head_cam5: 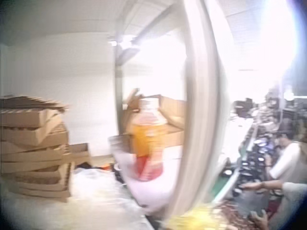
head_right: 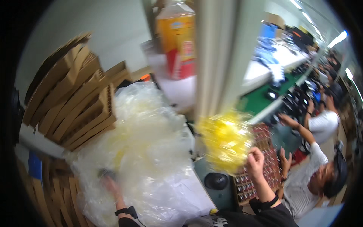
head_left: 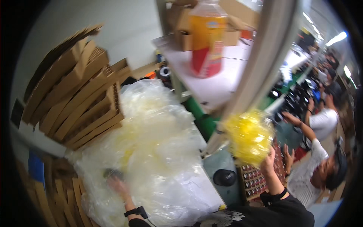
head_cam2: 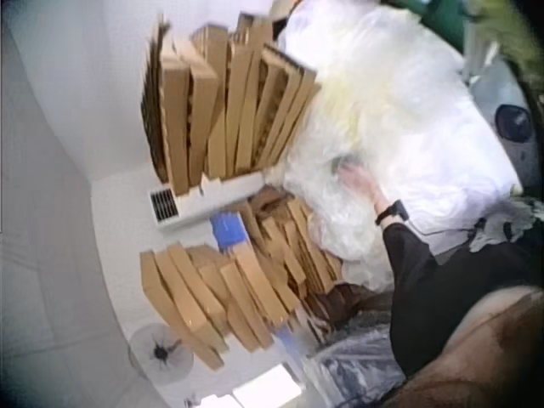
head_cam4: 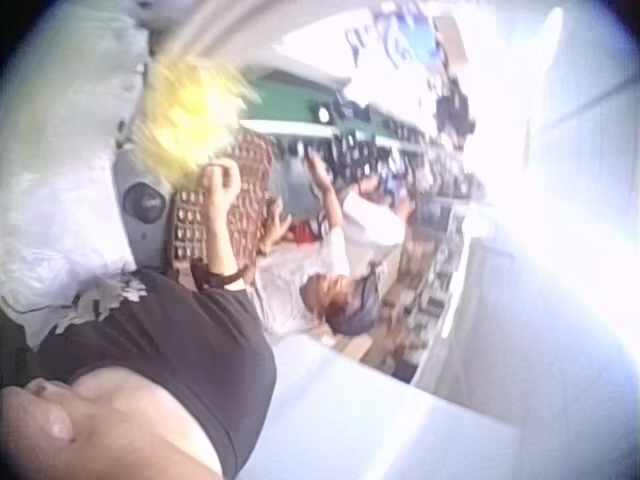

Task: Assembling and inspecting black plastic hemispherical casings at a factory workstation.

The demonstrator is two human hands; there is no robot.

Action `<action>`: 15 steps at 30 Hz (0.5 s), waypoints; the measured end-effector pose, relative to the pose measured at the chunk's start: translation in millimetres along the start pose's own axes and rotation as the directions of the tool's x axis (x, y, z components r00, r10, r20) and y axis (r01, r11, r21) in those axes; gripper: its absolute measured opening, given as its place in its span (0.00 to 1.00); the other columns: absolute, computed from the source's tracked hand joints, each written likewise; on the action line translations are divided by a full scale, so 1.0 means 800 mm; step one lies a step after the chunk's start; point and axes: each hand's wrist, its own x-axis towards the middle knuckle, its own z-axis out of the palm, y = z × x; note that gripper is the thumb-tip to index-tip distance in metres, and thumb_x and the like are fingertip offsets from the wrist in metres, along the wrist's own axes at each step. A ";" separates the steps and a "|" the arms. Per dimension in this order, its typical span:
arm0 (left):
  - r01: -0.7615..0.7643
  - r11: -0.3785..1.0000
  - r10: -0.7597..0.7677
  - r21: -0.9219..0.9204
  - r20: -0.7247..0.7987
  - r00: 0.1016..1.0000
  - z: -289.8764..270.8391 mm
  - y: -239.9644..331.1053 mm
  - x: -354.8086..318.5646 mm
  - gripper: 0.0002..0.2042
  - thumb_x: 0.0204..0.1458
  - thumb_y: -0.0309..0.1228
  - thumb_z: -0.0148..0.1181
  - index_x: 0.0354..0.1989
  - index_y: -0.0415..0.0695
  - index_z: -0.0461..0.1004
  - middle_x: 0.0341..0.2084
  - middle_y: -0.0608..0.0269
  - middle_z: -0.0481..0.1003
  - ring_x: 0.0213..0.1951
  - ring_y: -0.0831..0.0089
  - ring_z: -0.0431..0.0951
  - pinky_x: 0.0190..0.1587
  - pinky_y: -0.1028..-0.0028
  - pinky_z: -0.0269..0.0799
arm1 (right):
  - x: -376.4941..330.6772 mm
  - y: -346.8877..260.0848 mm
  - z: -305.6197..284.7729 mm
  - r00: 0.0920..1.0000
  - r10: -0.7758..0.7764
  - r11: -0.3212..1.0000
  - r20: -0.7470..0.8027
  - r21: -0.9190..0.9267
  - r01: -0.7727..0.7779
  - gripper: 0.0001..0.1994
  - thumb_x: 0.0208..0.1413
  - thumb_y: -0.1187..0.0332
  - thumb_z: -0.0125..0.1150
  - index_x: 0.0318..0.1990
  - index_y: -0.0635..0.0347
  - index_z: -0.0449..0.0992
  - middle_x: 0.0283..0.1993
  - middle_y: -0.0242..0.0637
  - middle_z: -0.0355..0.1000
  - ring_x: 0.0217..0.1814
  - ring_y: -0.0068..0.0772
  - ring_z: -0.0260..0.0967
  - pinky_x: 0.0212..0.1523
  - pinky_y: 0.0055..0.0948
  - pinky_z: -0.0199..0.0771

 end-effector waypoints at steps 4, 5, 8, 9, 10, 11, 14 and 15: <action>-0.080 0.995 0.061 0.059 0.278 0.959 -0.015 0.008 0.034 0.35 0.45 0.40 0.60 0.61 0.37 0.56 0.61 0.41 0.56 0.64 0.50 0.53 0.67 0.58 0.45 | -0.028 -0.095 0.032 0.945 -0.177 0.966 0.273 0.230 0.114 0.17 0.54 0.59 0.61 0.39 0.66 0.68 0.25 0.36 0.66 0.23 0.20 0.60 0.25 0.19 0.60; -0.254 0.959 0.251 0.121 0.042 0.967 0.009 -0.043 0.023 0.35 0.46 0.41 0.60 0.61 0.37 0.57 0.61 0.41 0.55 0.65 0.50 0.52 0.67 0.58 0.45 | -0.027 -0.102 0.044 0.943 -0.181 0.960 0.280 0.258 0.108 0.17 0.54 0.59 0.61 0.39 0.66 0.68 0.25 0.36 0.66 0.23 0.20 0.60 0.25 0.19 0.60; -0.224 0.964 0.232 -0.143 0.042 0.972 0.031 -0.101 -0.012 0.37 0.44 0.43 0.63 0.60 0.35 0.57 0.62 0.42 0.55 0.65 0.51 0.51 0.67 0.58 0.45 | -0.044 -0.154 0.063 0.903 -0.207 0.955 0.377 0.280 0.101 0.18 0.54 0.60 0.61 0.42 0.66 0.68 0.25 0.35 0.66 0.24 0.20 0.60 0.25 0.19 0.60; 0.043 0.899 0.129 -0.436 0.356 0.926 0.022 -0.075 -0.025 0.39 0.42 0.44 0.66 0.59 0.34 0.58 0.62 0.43 0.55 0.66 0.52 0.50 0.67 0.58 0.45 | -0.047 -0.162 0.059 0.890 -0.185 0.964 0.416 0.252 0.083 0.18 0.54 0.60 0.61 0.43 0.67 0.68 0.26 0.35 0.66 0.25 0.20 0.61 0.25 0.19 0.59; 0.019 0.885 0.162 -0.465 0.346 0.924 -0.020 -0.019 -0.019 0.39 0.42 0.44 0.66 0.59 0.34 0.58 0.62 0.43 0.55 0.66 0.52 0.50 0.67 0.58 0.45 | -0.049 -0.172 0.052 0.880 -0.161 0.974 0.446 0.217 0.068 0.19 0.54 0.60 0.61 0.44 0.67 0.68 0.26 0.35 0.66 0.26 0.19 0.61 0.25 0.18 0.59; -0.051 0.910 0.209 -0.411 0.350 0.913 -0.086 0.022 -0.016 0.40 0.39 0.42 0.69 0.59 0.34 0.58 0.61 0.45 0.56 0.65 0.52 0.51 0.67 0.57 0.46 | -0.050 -0.178 0.057 0.879 -0.116 0.977 0.462 0.214 0.017 0.17 0.55 0.62 0.61 0.43 0.66 0.68 0.27 0.34 0.66 0.26 0.18 0.60 0.26 0.18 0.59; -0.029 0.944 0.152 -0.328 0.356 0.922 -0.169 0.025 -0.081 0.41 0.30 0.39 0.74 0.55 0.36 0.61 0.58 0.47 0.60 0.62 0.50 0.54 0.65 0.56 0.48 | -0.054 -0.183 0.085 0.781 -0.108 0.954 0.615 0.285 -0.092 0.15 0.55 0.63 0.61 0.42 0.66 0.68 0.28 0.33 0.66 0.27 0.18 0.60 0.27 0.18 0.60; -0.036 0.892 0.213 -0.451 0.347 0.913 -0.189 0.026 -0.098 0.39 0.29 0.39 0.75 0.52 0.36 0.63 0.55 0.47 0.62 0.60 0.49 0.56 0.63 0.56 0.50 | -0.057 -0.184 0.093 0.745 -0.072 0.937 0.663 0.301 -0.178 0.13 0.55 0.66 0.61 0.40 0.66 0.68 0.29 0.33 0.67 0.27 0.19 0.60 0.28 0.18 0.61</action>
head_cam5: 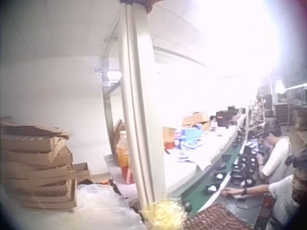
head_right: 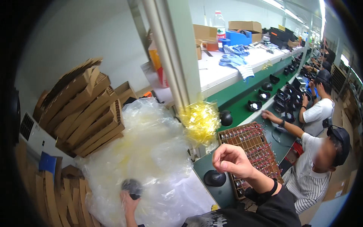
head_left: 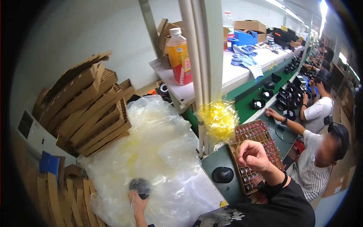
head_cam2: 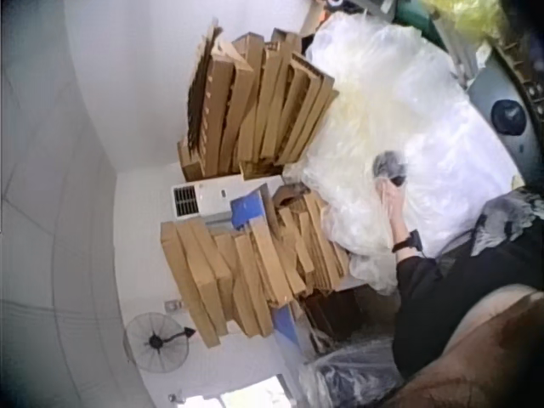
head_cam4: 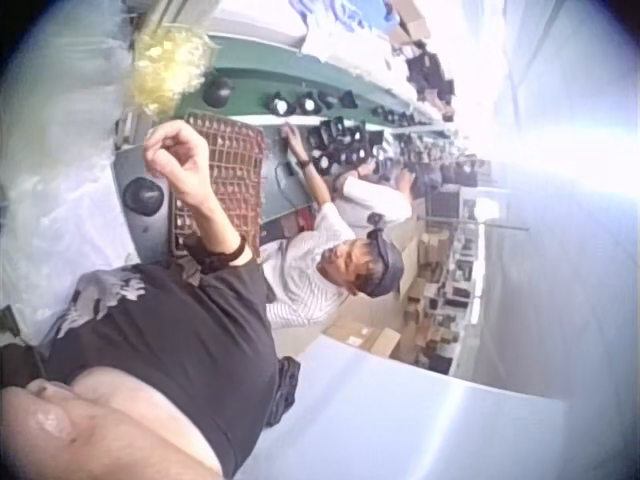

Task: Assembling and inspecting black plastic hemispherical casings at a factory workstation.

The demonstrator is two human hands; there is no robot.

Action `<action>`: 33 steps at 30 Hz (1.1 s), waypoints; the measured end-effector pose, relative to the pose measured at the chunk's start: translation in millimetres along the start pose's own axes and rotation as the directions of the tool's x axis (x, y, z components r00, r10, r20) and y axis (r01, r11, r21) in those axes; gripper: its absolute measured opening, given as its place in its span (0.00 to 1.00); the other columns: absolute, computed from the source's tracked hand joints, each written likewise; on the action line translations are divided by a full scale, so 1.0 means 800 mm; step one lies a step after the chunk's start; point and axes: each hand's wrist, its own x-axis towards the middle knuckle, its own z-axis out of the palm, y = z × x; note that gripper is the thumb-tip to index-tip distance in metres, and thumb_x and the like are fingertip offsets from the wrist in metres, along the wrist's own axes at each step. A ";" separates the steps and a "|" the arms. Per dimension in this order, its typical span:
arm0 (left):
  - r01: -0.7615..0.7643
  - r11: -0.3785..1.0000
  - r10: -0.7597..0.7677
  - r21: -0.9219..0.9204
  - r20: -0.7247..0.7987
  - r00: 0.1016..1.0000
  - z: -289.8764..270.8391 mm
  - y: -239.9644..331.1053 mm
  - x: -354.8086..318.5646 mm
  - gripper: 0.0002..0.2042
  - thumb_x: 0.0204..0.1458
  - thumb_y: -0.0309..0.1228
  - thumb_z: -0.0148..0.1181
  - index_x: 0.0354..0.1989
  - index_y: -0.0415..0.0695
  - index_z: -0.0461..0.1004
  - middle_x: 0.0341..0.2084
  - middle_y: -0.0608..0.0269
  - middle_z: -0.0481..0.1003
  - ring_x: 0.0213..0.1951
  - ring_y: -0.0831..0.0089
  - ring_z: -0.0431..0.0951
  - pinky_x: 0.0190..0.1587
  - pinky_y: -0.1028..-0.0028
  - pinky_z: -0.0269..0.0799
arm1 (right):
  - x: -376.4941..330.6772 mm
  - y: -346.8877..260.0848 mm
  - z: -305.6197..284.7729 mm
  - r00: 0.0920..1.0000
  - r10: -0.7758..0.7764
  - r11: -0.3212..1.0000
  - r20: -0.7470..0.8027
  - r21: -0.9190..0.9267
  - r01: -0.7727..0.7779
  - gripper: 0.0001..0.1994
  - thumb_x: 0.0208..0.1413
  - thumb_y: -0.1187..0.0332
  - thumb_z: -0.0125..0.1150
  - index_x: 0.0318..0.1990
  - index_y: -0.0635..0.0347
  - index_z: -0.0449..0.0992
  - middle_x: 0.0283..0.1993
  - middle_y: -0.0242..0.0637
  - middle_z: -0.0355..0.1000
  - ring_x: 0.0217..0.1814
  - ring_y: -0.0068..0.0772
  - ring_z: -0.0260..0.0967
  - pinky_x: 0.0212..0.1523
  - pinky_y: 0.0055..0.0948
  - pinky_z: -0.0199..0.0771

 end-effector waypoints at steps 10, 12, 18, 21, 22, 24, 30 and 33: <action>-0.336 0.923 0.327 -0.189 -0.076 0.942 -0.045 0.093 -0.161 0.37 0.22 0.39 0.77 0.43 0.38 0.64 0.44 0.50 0.66 0.56 0.49 0.59 0.60 0.54 0.53 | 0.056 -0.004 0.001 0.874 0.464 0.800 0.141 -0.490 -0.346 0.12 0.54 0.68 0.62 0.43 0.62 0.70 0.19 0.24 0.67 0.20 0.11 0.61 0.21 0.16 0.59; -0.364 0.907 0.345 -0.210 -0.123 0.931 -0.060 0.109 -0.180 0.34 0.31 0.44 0.74 0.45 0.38 0.66 0.45 0.46 0.67 0.53 0.50 0.64 0.57 0.57 0.59 | 0.060 -0.006 -0.007 0.932 0.361 0.741 0.014 -0.611 -0.277 0.10 0.54 0.68 0.62 0.42 0.62 0.75 0.17 0.25 0.67 0.18 0.11 0.61 0.19 0.16 0.58; -0.334 0.857 0.333 -0.393 -0.074 0.940 -0.087 0.151 -0.204 0.38 0.27 0.42 0.77 0.49 0.38 0.66 0.48 0.43 0.67 0.53 0.45 0.64 0.56 0.54 0.62 | 0.038 -0.001 -0.036 0.974 0.041 0.871 -0.222 -0.470 -0.143 0.07 0.54 0.71 0.62 0.36 0.66 0.76 0.19 0.21 0.65 0.18 0.08 0.58 0.17 0.13 0.54; -0.382 0.807 0.391 -0.451 -0.078 0.917 -0.098 0.169 -0.201 0.37 0.28 0.43 0.77 0.48 0.38 0.67 0.46 0.41 0.67 0.51 0.46 0.66 0.53 0.55 0.64 | 0.039 0.005 -0.059 0.922 -0.094 0.897 -0.376 -0.433 -0.085 0.06 0.54 0.73 0.62 0.36 0.64 0.73 0.21 0.20 0.64 0.21 0.09 0.58 0.19 0.12 0.55; -0.302 0.707 0.371 -0.639 -0.028 0.928 -0.095 0.170 -0.196 0.37 0.30 0.44 0.75 0.48 0.37 0.67 0.45 0.41 0.67 0.49 0.47 0.68 0.51 0.57 0.65 | 0.038 0.012 -0.071 0.920 -0.172 0.873 -0.353 -0.487 -0.024 0.09 0.52 0.73 0.62 0.39 0.63 0.72 0.25 0.22 0.65 0.24 0.10 0.59 0.22 0.13 0.57; -0.221 0.438 0.362 -0.871 -0.054 0.931 -0.100 0.177 -0.188 0.30 0.39 0.44 0.69 0.47 0.36 0.68 0.44 0.45 0.68 0.41 0.53 0.71 0.46 0.65 0.67 | 0.032 0.018 -0.065 0.902 -0.307 0.782 -0.305 -0.620 0.056 0.16 0.49 0.74 0.64 0.45 0.62 0.69 0.32 0.26 0.65 0.30 0.12 0.62 0.26 0.14 0.61; -0.257 0.268 0.341 -0.929 -0.158 0.927 -0.124 0.238 -0.154 0.33 0.50 0.63 0.48 0.28 0.36 0.69 0.27 0.56 0.69 0.35 0.65 0.69 0.40 0.71 0.64 | 0.011 0.027 -0.064 0.856 -0.369 0.781 -0.362 -0.620 0.075 0.35 0.49 0.73 0.63 0.64 0.63 0.53 0.53 0.39 0.61 0.45 0.24 0.64 0.39 0.20 0.68; -0.181 0.149 0.331 -0.972 -0.123 0.935 -0.120 0.248 -0.152 0.30 0.52 0.58 0.50 0.32 0.36 0.69 0.29 0.59 0.70 0.34 0.70 0.69 0.40 0.73 0.64 | 0.008 0.034 -0.088 0.797 -0.435 0.760 -0.418 -0.646 0.076 0.35 0.51 0.71 0.60 0.65 0.65 0.51 0.54 0.42 0.61 0.47 0.30 0.64 0.45 0.28 0.68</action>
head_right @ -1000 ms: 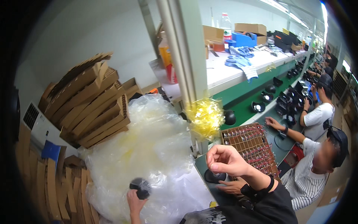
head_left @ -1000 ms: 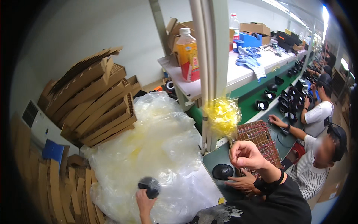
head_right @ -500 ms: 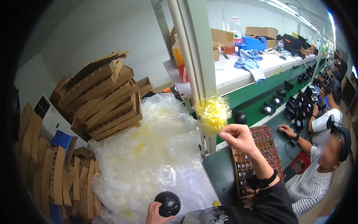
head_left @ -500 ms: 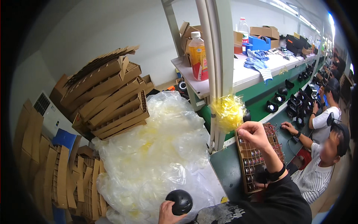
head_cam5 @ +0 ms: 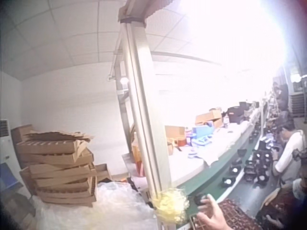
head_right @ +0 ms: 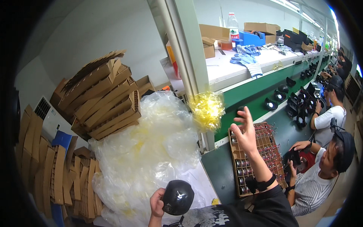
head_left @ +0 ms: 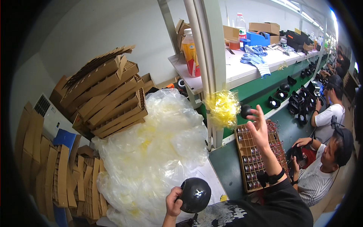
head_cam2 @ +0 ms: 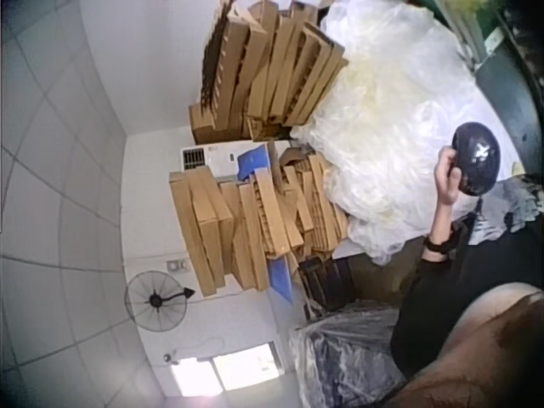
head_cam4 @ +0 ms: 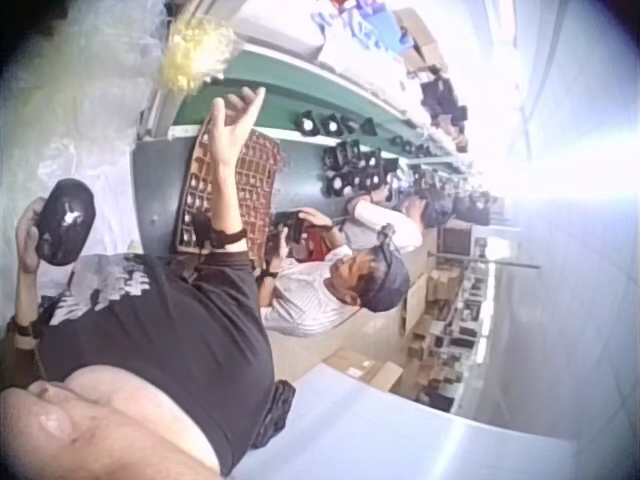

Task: Assembling and inspecting black plastic hemispherical casings at a factory workstation.

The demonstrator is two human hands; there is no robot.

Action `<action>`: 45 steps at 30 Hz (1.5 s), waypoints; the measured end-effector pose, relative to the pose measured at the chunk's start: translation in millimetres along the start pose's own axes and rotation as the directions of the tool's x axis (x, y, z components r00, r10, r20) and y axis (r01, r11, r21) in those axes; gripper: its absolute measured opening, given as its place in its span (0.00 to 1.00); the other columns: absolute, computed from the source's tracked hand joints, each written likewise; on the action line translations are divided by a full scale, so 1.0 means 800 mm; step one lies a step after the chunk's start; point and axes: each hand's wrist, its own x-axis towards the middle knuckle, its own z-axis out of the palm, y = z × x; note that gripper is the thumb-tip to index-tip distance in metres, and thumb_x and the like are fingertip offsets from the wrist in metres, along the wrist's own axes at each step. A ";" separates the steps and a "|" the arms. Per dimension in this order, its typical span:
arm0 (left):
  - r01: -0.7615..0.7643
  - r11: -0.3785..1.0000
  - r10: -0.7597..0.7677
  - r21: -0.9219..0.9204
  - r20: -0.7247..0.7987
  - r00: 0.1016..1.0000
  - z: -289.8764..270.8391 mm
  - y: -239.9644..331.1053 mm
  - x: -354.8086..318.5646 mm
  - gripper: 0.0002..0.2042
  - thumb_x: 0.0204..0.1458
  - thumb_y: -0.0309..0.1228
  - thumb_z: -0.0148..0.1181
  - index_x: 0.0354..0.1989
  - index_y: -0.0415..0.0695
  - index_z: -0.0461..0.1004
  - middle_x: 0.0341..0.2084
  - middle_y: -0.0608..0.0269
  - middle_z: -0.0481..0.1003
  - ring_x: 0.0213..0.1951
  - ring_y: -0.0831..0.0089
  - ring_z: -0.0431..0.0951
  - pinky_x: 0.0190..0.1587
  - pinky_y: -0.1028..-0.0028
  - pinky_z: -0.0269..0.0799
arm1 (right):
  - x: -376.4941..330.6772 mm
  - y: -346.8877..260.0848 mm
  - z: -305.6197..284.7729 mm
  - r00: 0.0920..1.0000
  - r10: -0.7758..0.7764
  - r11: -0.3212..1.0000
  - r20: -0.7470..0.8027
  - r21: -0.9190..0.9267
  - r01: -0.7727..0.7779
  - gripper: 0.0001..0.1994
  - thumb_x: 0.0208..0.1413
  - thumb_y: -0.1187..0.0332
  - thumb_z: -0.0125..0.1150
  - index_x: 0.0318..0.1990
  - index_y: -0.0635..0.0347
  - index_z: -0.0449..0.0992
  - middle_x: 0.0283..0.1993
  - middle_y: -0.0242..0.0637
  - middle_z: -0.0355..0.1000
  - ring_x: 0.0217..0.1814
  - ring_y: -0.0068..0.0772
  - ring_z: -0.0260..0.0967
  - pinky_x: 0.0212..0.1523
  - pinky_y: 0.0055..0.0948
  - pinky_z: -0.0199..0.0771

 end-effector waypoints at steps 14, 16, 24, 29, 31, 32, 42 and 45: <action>0.455 0.677 -0.435 -0.579 0.184 0.881 0.045 0.058 0.066 0.25 0.60 0.47 0.42 0.51 0.35 0.64 0.38 0.58 0.74 0.39 0.78 0.74 0.42 0.81 0.68 | -0.130 -0.064 0.084 0.470 0.032 0.941 0.882 0.132 -0.311 0.49 0.35 0.60 0.76 0.65 0.63 0.53 0.61 0.49 0.59 0.63 0.40 0.58 0.64 0.36 0.56; 0.420 0.721 -0.432 -0.551 0.116 0.894 0.043 0.056 0.064 0.24 0.62 0.45 0.41 0.53 0.36 0.61 0.39 0.58 0.74 0.40 0.78 0.74 0.43 0.81 0.68 | -0.133 -0.057 0.082 0.493 0.016 0.969 0.870 0.107 -0.221 0.47 0.36 0.65 0.74 0.65 0.63 0.53 0.58 0.47 0.62 0.61 0.39 0.61 0.63 0.35 0.58; 0.430 0.759 -0.345 -0.489 0.258 0.902 0.040 0.067 0.065 0.19 0.63 0.39 0.43 0.56 0.38 0.59 0.40 0.58 0.74 0.41 0.79 0.74 0.45 0.80 0.67 | -0.125 -0.034 0.078 0.391 0.044 0.899 0.919 0.134 -0.417 0.44 0.41 0.71 0.71 0.66 0.62 0.51 0.64 0.45 0.57 0.66 0.37 0.56 0.67 0.35 0.52; 0.411 0.809 -0.357 -0.421 0.205 0.911 0.046 0.086 0.069 0.17 0.63 0.33 0.44 0.56 0.39 0.59 0.40 0.58 0.74 0.42 0.80 0.73 0.45 0.80 0.67 | -0.134 -0.016 0.067 0.389 0.127 0.871 0.912 0.085 -0.484 0.40 0.46 0.73 0.67 0.65 0.64 0.51 0.64 0.44 0.57 0.67 0.35 0.55 0.67 0.35 0.52; 0.383 0.837 -0.357 -0.392 0.141 0.924 0.052 0.096 0.069 0.18 0.62 0.30 0.46 0.58 0.39 0.56 0.37 0.61 0.74 0.40 0.81 0.72 0.45 0.81 0.66 | -0.138 -0.013 0.064 0.401 0.175 0.865 0.899 0.055 -0.499 0.38 0.48 0.73 0.66 0.65 0.64 0.51 0.63 0.44 0.57 0.66 0.35 0.55 0.66 0.35 0.53; 0.384 0.835 -0.358 -0.393 0.141 0.923 0.052 0.096 0.067 0.18 0.62 0.30 0.46 0.58 0.39 0.56 0.37 0.61 0.74 0.40 0.81 0.72 0.45 0.81 0.66 | -0.140 -0.012 0.063 0.413 0.221 0.857 0.884 0.025 -0.514 0.37 0.49 0.73 0.65 0.65 0.65 0.51 0.63 0.44 0.58 0.66 0.35 0.55 0.66 0.35 0.54; 0.242 0.936 -0.234 -0.256 0.061 0.970 0.055 0.112 0.066 0.21 0.60 0.27 0.48 0.59 0.36 0.52 0.30 0.67 0.70 0.34 0.85 0.67 0.41 0.84 0.62 | -0.169 -0.025 0.058 0.852 0.142 0.985 0.503 0.010 -0.171 0.14 0.51 0.79 0.58 0.47 0.64 0.70 0.44 0.40 0.69 0.45 0.33 0.70 0.47 0.31 0.71; 0.275 0.936 -0.265 -0.218 0.074 0.961 0.047 0.109 0.067 0.21 0.60 0.27 0.48 0.59 0.36 0.51 0.29 0.67 0.71 0.33 0.85 0.68 0.40 0.84 0.63 | -0.151 -0.072 0.052 0.864 -0.198 0.970 0.463 -0.031 0.240 0.13 0.47 0.77 0.63 0.43 0.63 0.74 0.39 0.40 0.71 0.41 0.32 0.70 0.41 0.28 0.71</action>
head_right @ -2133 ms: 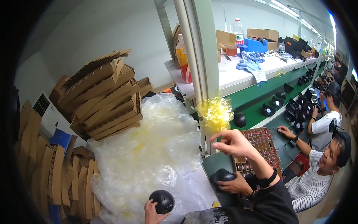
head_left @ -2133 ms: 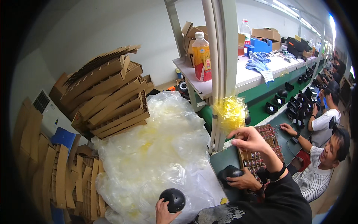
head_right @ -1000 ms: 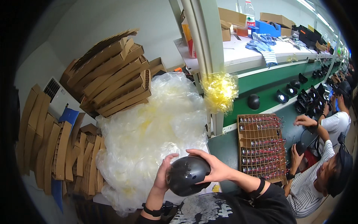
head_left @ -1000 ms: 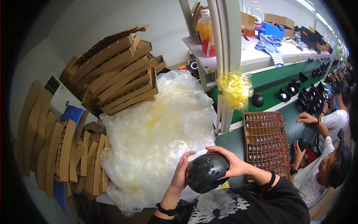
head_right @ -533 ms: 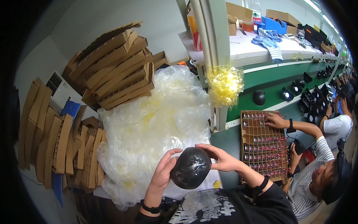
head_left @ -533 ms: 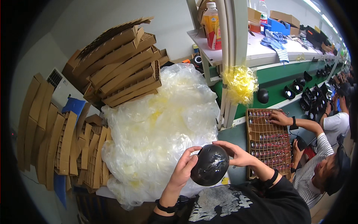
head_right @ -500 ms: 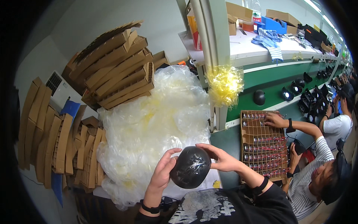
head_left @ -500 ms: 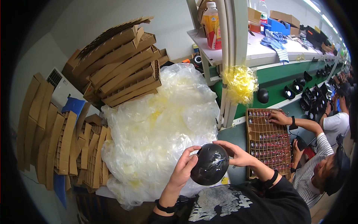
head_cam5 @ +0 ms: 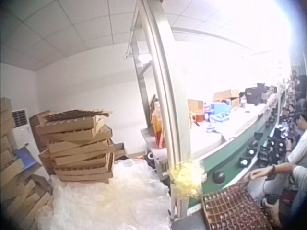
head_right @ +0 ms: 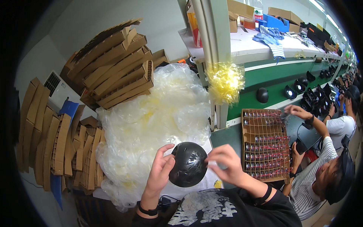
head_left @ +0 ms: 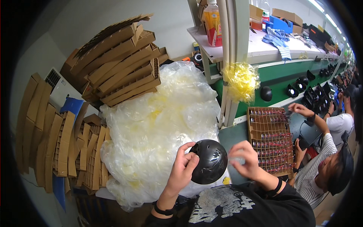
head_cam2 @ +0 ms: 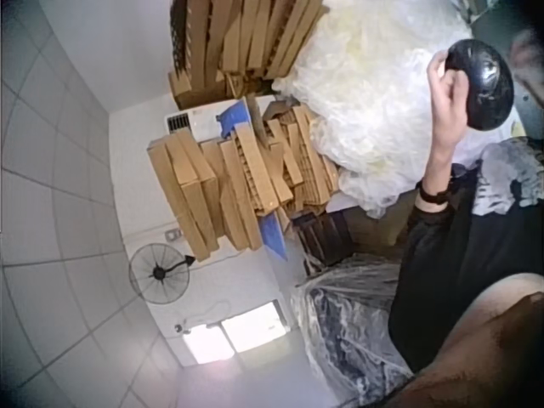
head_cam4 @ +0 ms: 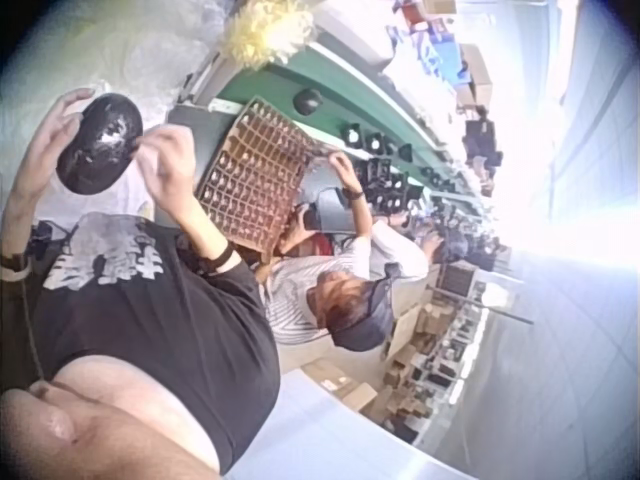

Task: Assembling and inspecting black plastic hemispherical casings at a factory workstation.

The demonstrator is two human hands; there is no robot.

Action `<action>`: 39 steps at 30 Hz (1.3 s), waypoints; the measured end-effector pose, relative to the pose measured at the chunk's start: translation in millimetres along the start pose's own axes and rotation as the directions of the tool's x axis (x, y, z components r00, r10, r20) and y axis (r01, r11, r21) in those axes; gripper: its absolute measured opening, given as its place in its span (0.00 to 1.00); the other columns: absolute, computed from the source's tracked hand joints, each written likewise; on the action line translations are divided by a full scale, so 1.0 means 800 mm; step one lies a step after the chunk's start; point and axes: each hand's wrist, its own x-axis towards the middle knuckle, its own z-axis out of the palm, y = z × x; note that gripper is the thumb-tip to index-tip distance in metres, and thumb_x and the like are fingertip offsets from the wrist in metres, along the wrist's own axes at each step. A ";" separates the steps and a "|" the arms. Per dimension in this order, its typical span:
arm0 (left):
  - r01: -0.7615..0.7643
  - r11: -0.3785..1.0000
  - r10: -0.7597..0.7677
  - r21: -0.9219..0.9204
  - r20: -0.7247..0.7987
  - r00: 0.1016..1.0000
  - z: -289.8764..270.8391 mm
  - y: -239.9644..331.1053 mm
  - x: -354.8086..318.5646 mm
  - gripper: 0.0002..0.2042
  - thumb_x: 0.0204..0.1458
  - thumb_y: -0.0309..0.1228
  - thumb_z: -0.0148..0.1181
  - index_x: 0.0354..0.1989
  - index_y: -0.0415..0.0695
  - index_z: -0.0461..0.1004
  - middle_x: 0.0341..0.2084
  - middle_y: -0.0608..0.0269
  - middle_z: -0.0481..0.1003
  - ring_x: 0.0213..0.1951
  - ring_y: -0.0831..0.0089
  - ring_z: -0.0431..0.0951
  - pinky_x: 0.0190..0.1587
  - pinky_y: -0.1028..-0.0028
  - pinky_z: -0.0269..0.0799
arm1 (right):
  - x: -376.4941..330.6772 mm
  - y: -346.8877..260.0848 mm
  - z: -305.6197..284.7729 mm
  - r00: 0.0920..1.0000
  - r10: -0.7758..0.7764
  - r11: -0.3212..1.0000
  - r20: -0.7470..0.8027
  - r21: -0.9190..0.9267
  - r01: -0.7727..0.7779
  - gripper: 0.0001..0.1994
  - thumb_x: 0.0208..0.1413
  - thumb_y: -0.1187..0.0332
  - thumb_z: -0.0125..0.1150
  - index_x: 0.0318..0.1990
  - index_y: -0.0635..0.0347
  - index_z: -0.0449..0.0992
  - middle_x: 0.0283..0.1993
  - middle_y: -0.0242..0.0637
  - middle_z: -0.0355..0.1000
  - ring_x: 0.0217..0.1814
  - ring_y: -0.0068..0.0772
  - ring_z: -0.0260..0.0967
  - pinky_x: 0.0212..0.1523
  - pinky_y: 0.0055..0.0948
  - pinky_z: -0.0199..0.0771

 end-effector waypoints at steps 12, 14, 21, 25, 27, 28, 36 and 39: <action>0.139 0.987 -0.146 0.086 0.091 0.985 -0.001 0.002 0.018 0.20 0.61 0.27 0.48 0.58 0.35 0.52 0.29 0.63 0.73 0.31 0.83 0.71 0.35 0.83 0.66 | 0.044 -0.041 0.003 0.795 -0.405 0.821 0.451 -0.204 0.533 0.17 0.43 0.65 0.62 0.41 0.64 0.75 0.45 0.39 0.69 0.47 0.38 0.68 0.44 0.32 0.70; -0.076 0.977 0.076 0.202 0.007 0.997 0.002 -0.005 0.012 0.21 0.58 0.27 0.52 0.56 0.34 0.54 0.30 0.62 0.72 0.30 0.82 0.70 0.35 0.83 0.66 | 0.045 -0.022 0.006 0.961 -0.089 0.980 0.260 -0.149 0.131 0.30 0.44 0.55 0.66 0.53 0.63 0.67 0.58 0.48 0.61 0.58 0.50 0.61 0.57 0.42 0.61; -0.694 0.069 0.736 0.717 0.433 0.520 0.002 -0.037 -0.002 0.29 0.52 0.52 0.57 0.48 0.37 0.61 0.36 0.51 0.73 0.36 0.62 0.74 0.53 0.64 0.57 | -0.010 0.033 0.026 0.804 0.211 0.435 0.556 0.683 -0.587 0.48 0.51 0.41 0.57 0.69 0.60 0.40 0.72 0.43 0.39 0.73 0.38 0.40 0.68 0.38 0.44; -0.544 0.798 0.603 0.260 -0.363 0.710 0.060 -0.034 0.003 0.36 0.55 0.57 0.47 0.57 0.34 0.55 0.41 0.48 0.72 0.45 0.65 0.72 0.56 0.64 0.56 | 0.001 0.008 0.027 0.940 0.095 0.782 0.328 0.560 -0.274 0.54 0.43 0.51 0.71 0.69 0.59 0.36 0.72 0.48 0.37 0.73 0.44 0.41 0.68 0.42 0.45; -0.433 0.895 0.443 0.104 -0.304 0.843 0.039 -0.023 0.000 0.34 0.58 0.53 0.44 0.61 0.36 0.50 0.52 0.46 0.65 0.51 0.62 0.69 0.55 0.66 0.63 | 0.001 0.008 0.027 0.966 -0.191 0.962 0.174 0.230 0.149 0.59 0.35 0.60 0.77 0.69 0.58 0.35 0.70 0.52 0.38 0.72 0.50 0.41 0.67 0.46 0.46; -0.350 0.937 0.338 0.014 -0.291 0.895 0.037 -0.012 0.002 0.33 0.58 0.52 0.44 0.61 0.36 0.50 0.51 0.45 0.66 0.51 0.63 0.70 0.54 0.68 0.64 | 0.001 0.005 0.027 0.972 -0.194 0.950 0.136 0.275 0.151 0.54 0.38 0.59 0.75 0.68 0.58 0.40 0.68 0.54 0.43 0.71 0.54 0.43 0.66 0.47 0.48; -0.494 0.863 0.505 0.109 -0.249 0.827 0.031 -0.025 0.002 0.28 0.55 0.40 0.56 0.54 0.33 0.52 0.35 0.52 0.74 0.37 0.76 0.71 0.43 0.79 0.64 | 0.031 -0.042 -0.011 0.992 -0.080 0.997 0.094 -0.006 0.081 0.24 0.39 0.66 0.71 0.46 0.63 0.72 0.49 0.47 0.67 0.51 0.45 0.67 0.50 0.36 0.67; -0.536 0.831 0.556 0.148 -0.254 0.792 0.031 -0.033 -0.003 0.29 0.55 0.41 0.56 0.54 0.32 0.51 0.35 0.50 0.74 0.35 0.75 0.72 0.40 0.79 0.65 | 0.038 -0.055 -0.015 0.978 -0.166 0.983 0.128 -0.056 0.174 0.17 0.38 0.69 0.72 0.37 0.62 0.75 0.39 0.40 0.71 0.40 0.40 0.70 0.40 0.34 0.70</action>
